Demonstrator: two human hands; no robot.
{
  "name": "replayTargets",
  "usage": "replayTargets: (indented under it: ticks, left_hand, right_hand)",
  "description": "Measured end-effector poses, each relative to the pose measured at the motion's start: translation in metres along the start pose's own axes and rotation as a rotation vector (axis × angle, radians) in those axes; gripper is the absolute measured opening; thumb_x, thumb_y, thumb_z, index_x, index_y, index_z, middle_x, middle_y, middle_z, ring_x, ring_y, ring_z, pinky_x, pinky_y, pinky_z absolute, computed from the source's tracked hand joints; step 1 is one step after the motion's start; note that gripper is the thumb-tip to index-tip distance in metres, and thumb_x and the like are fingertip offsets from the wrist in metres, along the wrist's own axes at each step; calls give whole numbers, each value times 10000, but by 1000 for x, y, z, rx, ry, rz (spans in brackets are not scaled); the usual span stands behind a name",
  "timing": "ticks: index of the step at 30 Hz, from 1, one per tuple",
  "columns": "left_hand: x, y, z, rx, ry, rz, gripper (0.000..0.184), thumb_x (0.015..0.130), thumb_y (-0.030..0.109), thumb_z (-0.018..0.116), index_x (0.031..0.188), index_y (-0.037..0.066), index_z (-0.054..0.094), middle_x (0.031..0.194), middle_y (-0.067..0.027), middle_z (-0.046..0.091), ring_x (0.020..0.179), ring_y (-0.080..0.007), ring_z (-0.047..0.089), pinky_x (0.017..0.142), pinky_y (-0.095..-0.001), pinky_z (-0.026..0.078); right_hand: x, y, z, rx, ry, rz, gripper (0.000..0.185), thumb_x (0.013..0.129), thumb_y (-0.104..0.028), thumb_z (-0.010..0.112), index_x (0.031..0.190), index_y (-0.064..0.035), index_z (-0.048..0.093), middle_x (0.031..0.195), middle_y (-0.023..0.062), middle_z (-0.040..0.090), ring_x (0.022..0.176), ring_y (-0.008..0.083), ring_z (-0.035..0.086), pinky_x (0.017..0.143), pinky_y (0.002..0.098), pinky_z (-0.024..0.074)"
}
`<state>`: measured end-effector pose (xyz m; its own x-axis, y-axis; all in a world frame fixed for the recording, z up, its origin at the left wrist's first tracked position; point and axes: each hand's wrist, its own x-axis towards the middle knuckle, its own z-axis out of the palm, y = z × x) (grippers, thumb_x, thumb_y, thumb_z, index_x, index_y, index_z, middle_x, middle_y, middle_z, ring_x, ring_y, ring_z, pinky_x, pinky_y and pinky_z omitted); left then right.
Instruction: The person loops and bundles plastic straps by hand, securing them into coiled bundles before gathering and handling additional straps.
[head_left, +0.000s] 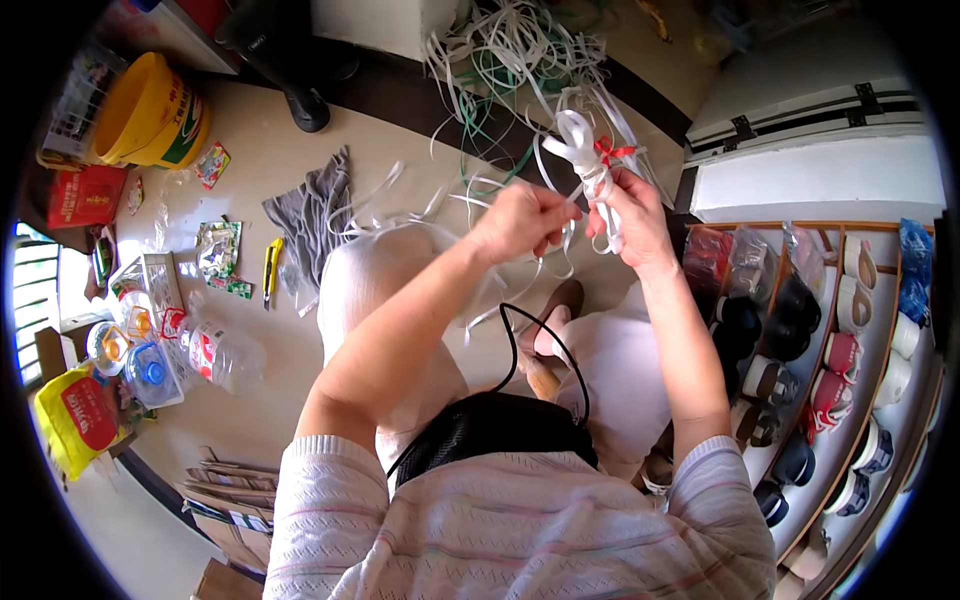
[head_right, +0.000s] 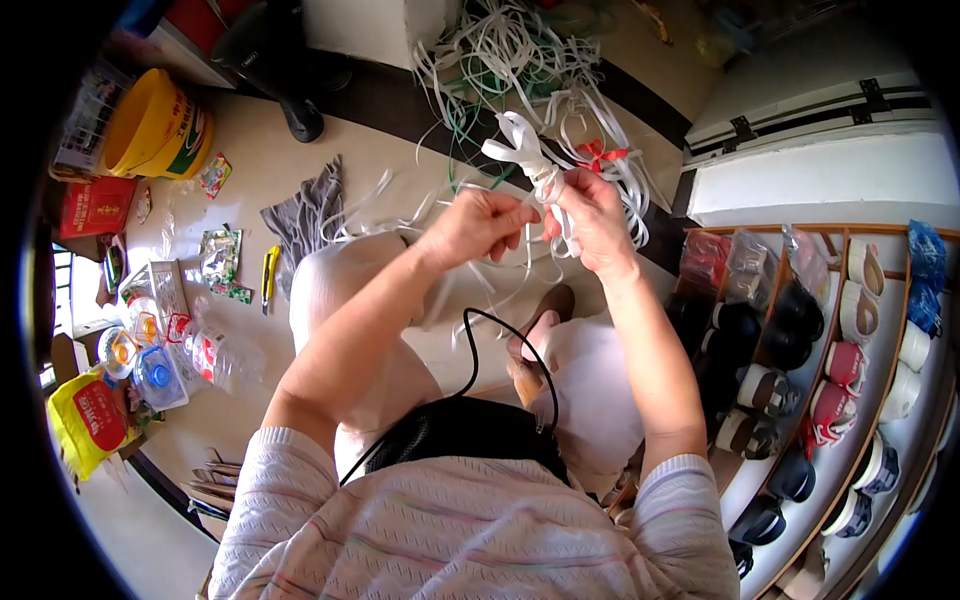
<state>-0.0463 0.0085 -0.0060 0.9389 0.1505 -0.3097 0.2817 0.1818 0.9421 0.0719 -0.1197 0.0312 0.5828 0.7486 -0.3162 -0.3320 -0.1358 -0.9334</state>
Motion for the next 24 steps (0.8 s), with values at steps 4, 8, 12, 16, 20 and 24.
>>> replayTargets:
  ticks: [4,8,12,16,20,24]
  left_hand:
    - [4,-24,15,772,158,317,139,785,196,591,770,61,619,701,-131,609,651,-302,596,608,-373,481]
    - [3,-15,-4,944,81,358,113,758,190,605,759,79,628,708,-103,614,672,-306,598,611,-375,482]
    - [7,0,-38,596,7,217,117,701,106,699,791,40,665,719,-72,641,587,-128,573,564,-253,462]
    - [7,-2,-50,115,-77,-40,125,760,144,686,781,24,659,593,2,572,521,-51,483,473,-207,396]
    - [11,-6,-53,-188,-33,-3,146,837,173,615,823,30,646,569,22,523,467,-41,437,429,-209,356]
    - [11,4,-34,-242,9,-48,214,886,225,546,823,37,627,577,7,529,475,-62,464,438,-204,380]
  right_hand:
    - [34,32,-10,-401,230,-53,183,777,-156,622,764,1,527,645,38,554,470,112,526,409,227,407]
    - [44,59,-13,-980,29,-87,112,693,-112,622,720,-39,542,617,116,579,542,252,563,515,337,432]
    - [36,51,3,-902,-352,-90,73,702,-69,618,746,-30,575,621,81,586,541,187,569,497,304,429]
    - [34,23,5,-400,-593,260,42,745,-61,627,767,-36,603,613,7,577,535,78,544,471,222,413]
    - [34,2,-5,-16,-572,256,127,767,-89,673,824,-13,588,684,27,586,522,75,538,488,198,444]
    - [32,5,-5,249,-355,198,174,809,-128,633,886,14,565,733,71,591,520,108,551,491,246,478]
